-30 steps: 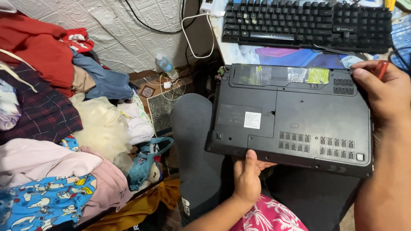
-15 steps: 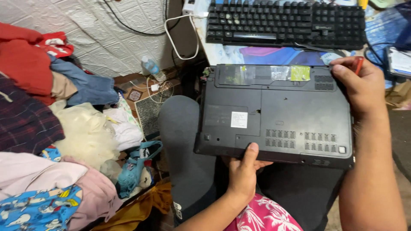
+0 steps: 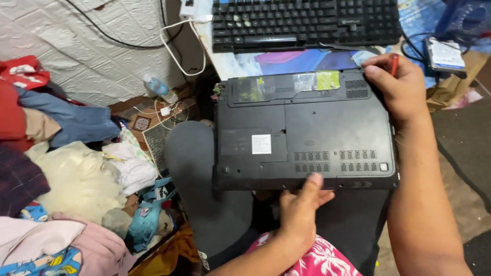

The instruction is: The person closes the back cover of a laptop and secures it with screws using a screwdriver.

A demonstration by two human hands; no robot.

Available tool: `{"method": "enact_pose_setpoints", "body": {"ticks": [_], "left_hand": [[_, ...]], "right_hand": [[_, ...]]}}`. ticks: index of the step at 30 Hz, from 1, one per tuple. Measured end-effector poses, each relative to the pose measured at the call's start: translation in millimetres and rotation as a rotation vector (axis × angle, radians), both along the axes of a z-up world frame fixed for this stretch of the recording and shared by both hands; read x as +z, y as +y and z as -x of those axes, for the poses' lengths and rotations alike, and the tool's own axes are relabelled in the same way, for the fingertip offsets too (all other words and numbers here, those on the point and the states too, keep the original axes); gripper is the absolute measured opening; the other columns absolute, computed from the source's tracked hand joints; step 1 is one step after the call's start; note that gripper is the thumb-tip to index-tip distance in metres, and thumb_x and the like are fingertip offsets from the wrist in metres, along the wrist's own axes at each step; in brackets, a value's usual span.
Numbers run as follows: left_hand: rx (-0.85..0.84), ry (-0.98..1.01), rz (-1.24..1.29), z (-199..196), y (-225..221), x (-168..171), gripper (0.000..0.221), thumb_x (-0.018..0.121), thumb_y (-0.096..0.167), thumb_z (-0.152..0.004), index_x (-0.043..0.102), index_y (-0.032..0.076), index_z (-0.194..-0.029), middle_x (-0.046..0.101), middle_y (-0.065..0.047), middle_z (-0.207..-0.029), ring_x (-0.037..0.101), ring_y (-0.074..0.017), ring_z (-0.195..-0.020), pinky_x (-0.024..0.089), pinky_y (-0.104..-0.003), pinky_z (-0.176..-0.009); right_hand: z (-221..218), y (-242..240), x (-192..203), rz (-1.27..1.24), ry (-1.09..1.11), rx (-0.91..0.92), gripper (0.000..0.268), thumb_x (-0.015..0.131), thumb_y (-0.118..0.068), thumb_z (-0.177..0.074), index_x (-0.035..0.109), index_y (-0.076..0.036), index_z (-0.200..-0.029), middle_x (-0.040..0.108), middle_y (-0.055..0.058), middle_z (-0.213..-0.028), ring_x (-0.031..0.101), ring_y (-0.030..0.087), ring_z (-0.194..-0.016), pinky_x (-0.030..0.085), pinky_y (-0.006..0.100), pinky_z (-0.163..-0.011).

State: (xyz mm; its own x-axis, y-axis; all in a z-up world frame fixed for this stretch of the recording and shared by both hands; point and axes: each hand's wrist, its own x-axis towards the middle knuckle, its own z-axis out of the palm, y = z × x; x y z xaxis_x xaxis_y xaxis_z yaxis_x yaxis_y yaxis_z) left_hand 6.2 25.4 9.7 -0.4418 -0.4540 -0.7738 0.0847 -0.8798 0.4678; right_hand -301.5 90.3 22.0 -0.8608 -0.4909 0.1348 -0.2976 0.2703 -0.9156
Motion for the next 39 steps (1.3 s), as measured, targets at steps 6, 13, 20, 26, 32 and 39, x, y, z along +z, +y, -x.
{"method": "enact_pose_setpoints", "body": {"ticks": [6, 13, 20, 26, 32, 39], "left_hand": [[-0.322, 0.171, 0.156, -6, -3, 13, 0.007, 0.081, 0.008, -0.103, 0.080, 0.003, -0.108, 0.076, -0.004, -0.096, 0.086, -0.0338, -0.081, 0.072, -0.034, -0.080], [-1.011, 0.101, 1.571, -44, -60, 77, 0.046, 0.065, 0.052, -0.104, 0.082, 0.017, -0.128, 0.081, -0.008, -0.115, 0.078, -0.0245, -0.106, 0.058, -0.039, -0.091], [-1.079, -0.131, 2.182, -30, -77, 48, 0.118, 0.033, 0.087, -0.098, 0.055, -0.009, -0.164, 0.042, -0.030, -0.179, 0.037, -0.0457, -0.167, 0.021, -0.071, -0.134], [-1.117, -0.242, 2.248, 10, -85, 50, 0.138, 0.026, 0.099, -0.085, 0.046, -0.011, -0.166, 0.037, -0.034, -0.179, 0.031, -0.0470, -0.169, 0.015, -0.063, -0.139], [-1.160, -0.231, 2.288, 65, -90, 38, 0.143, 0.039, 0.105, -0.082, 0.034, -0.007, -0.170, 0.019, -0.033, -0.185, 0.017, -0.0487, -0.173, 0.011, -0.058, -0.140], [-1.283, -0.046, 2.281, 130, -96, 55, 0.124, 0.040, 0.099, -0.085, 0.038, 0.011, -0.173, 0.022, -0.021, -0.187, 0.011, -0.0462, -0.174, 0.008, -0.064, -0.138]], "right_hand": [[0, -2, 2, -0.012, -0.030, -0.012, 0.015, 0.076, -0.022, -0.113, 0.080, -0.016, -0.126, 0.076, -0.003, -0.117, 0.066, 0.009, -0.111, 0.053, 0.027, -0.103], [-6, -5, 7, 0.000, -0.105, -0.052, 0.017, 0.076, -0.022, -0.110, 0.079, -0.015, -0.125, 0.075, -0.003, -0.116, 0.065, 0.007, -0.107, 0.051, 0.025, -0.101], [2, -1, -4, -0.019, -0.043, -0.059, 0.016, 0.072, -0.021, -0.111, 0.079, -0.013, -0.123, 0.076, -0.001, -0.118, 0.065, 0.011, -0.111, 0.050, 0.027, -0.104], [11, -1, -17, 0.031, -0.033, -0.043, 0.016, 0.074, -0.021, -0.111, 0.078, -0.011, -0.123, 0.078, 0.002, -0.118, 0.067, 0.010, -0.110, 0.050, 0.027, -0.107], [13, -2, -18, 0.045, 0.005, -0.025, 0.018, 0.071, -0.021, -0.111, 0.079, -0.009, -0.122, 0.079, 0.003, -0.118, 0.069, 0.011, -0.112, 0.050, 0.028, -0.108], [7, -4, -6, 0.035, -0.003, -0.001, 0.022, 0.069, -0.022, -0.108, 0.079, -0.008, -0.122, 0.079, 0.004, -0.122, 0.069, 0.014, -0.117, 0.049, 0.031, -0.111]]}}
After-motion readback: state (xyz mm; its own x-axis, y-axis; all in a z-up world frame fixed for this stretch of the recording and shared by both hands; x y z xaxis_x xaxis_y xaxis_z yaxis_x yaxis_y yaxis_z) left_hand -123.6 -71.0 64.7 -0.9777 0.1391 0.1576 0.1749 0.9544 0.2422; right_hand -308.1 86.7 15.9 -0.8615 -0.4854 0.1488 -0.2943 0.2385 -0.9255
